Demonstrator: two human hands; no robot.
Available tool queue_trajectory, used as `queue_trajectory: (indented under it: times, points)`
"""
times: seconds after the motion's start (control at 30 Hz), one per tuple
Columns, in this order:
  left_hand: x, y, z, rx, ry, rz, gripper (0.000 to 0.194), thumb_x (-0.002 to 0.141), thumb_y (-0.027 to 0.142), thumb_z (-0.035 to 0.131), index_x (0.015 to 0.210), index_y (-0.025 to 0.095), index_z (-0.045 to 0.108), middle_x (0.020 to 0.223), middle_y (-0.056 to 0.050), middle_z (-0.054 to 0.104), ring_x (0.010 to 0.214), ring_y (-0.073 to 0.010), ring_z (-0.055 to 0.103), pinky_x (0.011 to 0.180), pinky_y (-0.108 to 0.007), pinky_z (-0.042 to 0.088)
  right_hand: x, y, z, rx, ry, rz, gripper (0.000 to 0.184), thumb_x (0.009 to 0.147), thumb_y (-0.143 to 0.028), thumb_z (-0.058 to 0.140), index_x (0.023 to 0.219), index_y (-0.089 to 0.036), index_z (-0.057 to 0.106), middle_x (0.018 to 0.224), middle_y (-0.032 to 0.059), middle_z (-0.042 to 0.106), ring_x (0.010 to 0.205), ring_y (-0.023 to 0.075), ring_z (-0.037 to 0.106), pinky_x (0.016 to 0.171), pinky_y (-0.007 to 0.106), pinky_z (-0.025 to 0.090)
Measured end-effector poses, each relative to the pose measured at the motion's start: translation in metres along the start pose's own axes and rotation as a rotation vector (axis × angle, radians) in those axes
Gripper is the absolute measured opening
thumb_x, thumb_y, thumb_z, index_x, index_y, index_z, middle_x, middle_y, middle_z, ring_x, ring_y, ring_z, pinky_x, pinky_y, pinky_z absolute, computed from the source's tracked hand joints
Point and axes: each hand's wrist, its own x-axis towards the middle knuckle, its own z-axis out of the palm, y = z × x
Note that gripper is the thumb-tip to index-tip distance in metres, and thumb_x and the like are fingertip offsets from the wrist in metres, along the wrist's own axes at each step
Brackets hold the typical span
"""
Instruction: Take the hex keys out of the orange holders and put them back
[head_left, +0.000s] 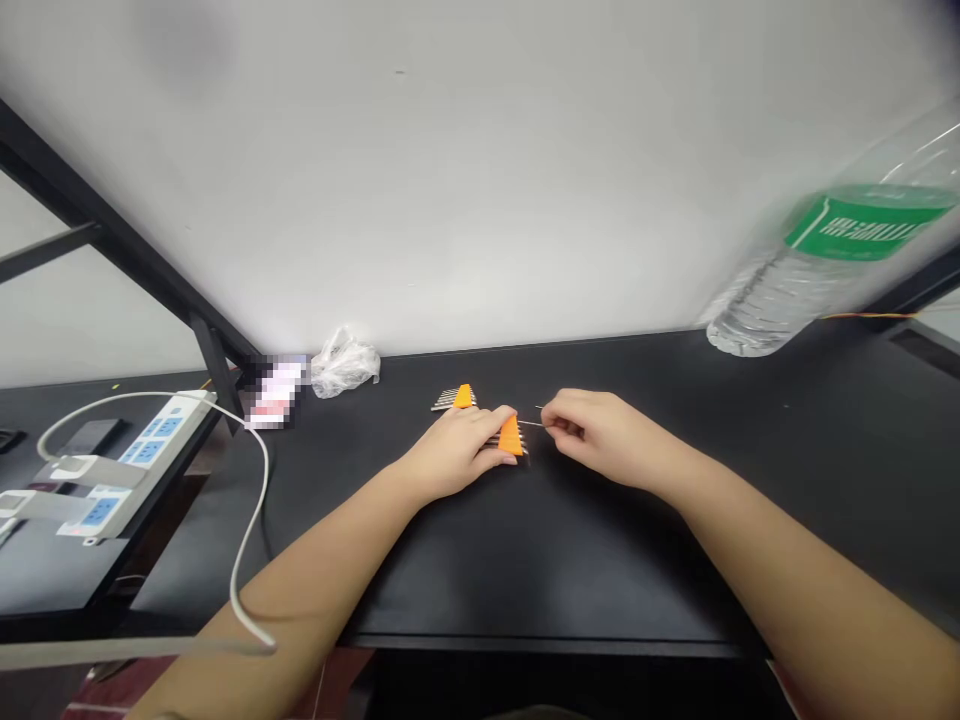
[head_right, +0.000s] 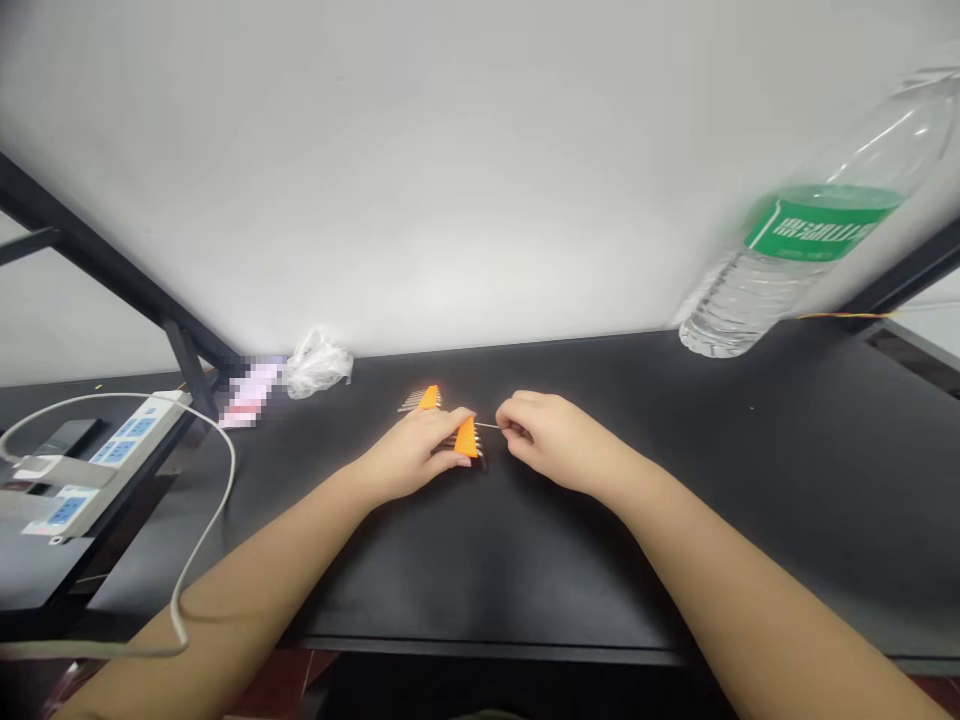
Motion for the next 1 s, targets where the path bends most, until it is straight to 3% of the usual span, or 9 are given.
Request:
queue_trajectory:
  times: [0.43, 0.6, 0.7, 0.8, 0.9, 1.0]
  points:
    - [-0.001, -0.001, -0.001, -0.011, 0.015, 0.038, 0.048, 0.097, 0.049, 0.061, 0.137, 0.023, 0.05, 0.104, -0.007, 0.063, 0.098, -0.024, 0.059, 0.092, -0.038, 0.045, -0.005, -0.003, 0.002, -0.082, 0.057, -0.101, 0.025, 0.102, -0.021, 0.045, 0.103, -0.023, 0.07, 0.103, 0.0081, 0.065, 0.081, 0.0182, 0.063, 0.071, 0.033, 0.05]
    - [-0.001, 0.008, -0.004, -0.087, 0.018, 0.101, 0.043, 0.098, 0.053, 0.058, 0.127, 0.022, 0.057, 0.105, -0.008, 0.061, 0.097, -0.023, 0.057, 0.088, -0.035, 0.046, 0.0, -0.01, 0.007, 0.245, 0.088, -0.096, 0.019, 0.101, -0.024, 0.05, 0.101, -0.024, 0.069, 0.098, 0.0051, 0.066, 0.085, 0.0178, 0.062, 0.076, 0.033, 0.049]
    - [-0.001, 0.013, -0.005, -0.127, 0.016, 0.16, 0.043, 0.097, 0.053, 0.058, 0.125, 0.021, 0.058, 0.108, -0.009, 0.061, 0.098, -0.0226, 0.056, 0.089, -0.035, 0.046, 0.004, -0.013, 0.014, 0.605, 0.077, 0.072, 0.011, 0.096, -0.034, 0.063, 0.096, -0.024, 0.063, 0.088, 0.0007, 0.063, 0.075, 0.0154, 0.058, 0.067, 0.03, 0.048]
    - [-0.001, 0.014, -0.004, -0.144, 0.028, 0.191, 0.046, 0.097, 0.051, 0.059, 0.133, 0.022, 0.054, 0.115, -0.01, 0.06, 0.103, -0.0232, 0.056, 0.094, -0.035, 0.045, 0.007, -0.011, 0.017, 0.809, 0.016, 0.246, 0.028, 0.091, -0.048, 0.069, 0.09, -0.023, 0.056, 0.075, -0.0036, 0.056, 0.064, 0.0129, 0.05, 0.057, 0.027, 0.04]
    - [-0.001, 0.013, -0.004, -0.098, 0.028, 0.154, 0.05, 0.098, 0.052, 0.057, 0.137, 0.022, 0.051, 0.108, -0.009, 0.061, 0.097, -0.0228, 0.056, 0.093, -0.037, 0.045, 0.008, 0.003, 0.013, 0.635, 0.029, 0.313, 0.034, 0.095, -0.055, 0.059, 0.084, -0.022, 0.059, 0.072, -0.0025, 0.056, 0.063, 0.0137, 0.049, 0.059, 0.029, 0.04]
    - [-0.002, 0.011, -0.004, -0.051, 0.015, 0.098, 0.05, 0.099, 0.05, 0.056, 0.14, 0.022, 0.048, 0.1, -0.007, 0.061, 0.092, -0.0225, 0.055, 0.09, -0.037, 0.045, 0.005, 0.025, 0.007, 0.215, 0.153, 0.313, 0.027, 0.093, -0.049, 0.062, 0.089, -0.022, 0.066, 0.088, 0.0028, 0.064, 0.075, 0.0178, 0.058, 0.07, 0.033, 0.046]
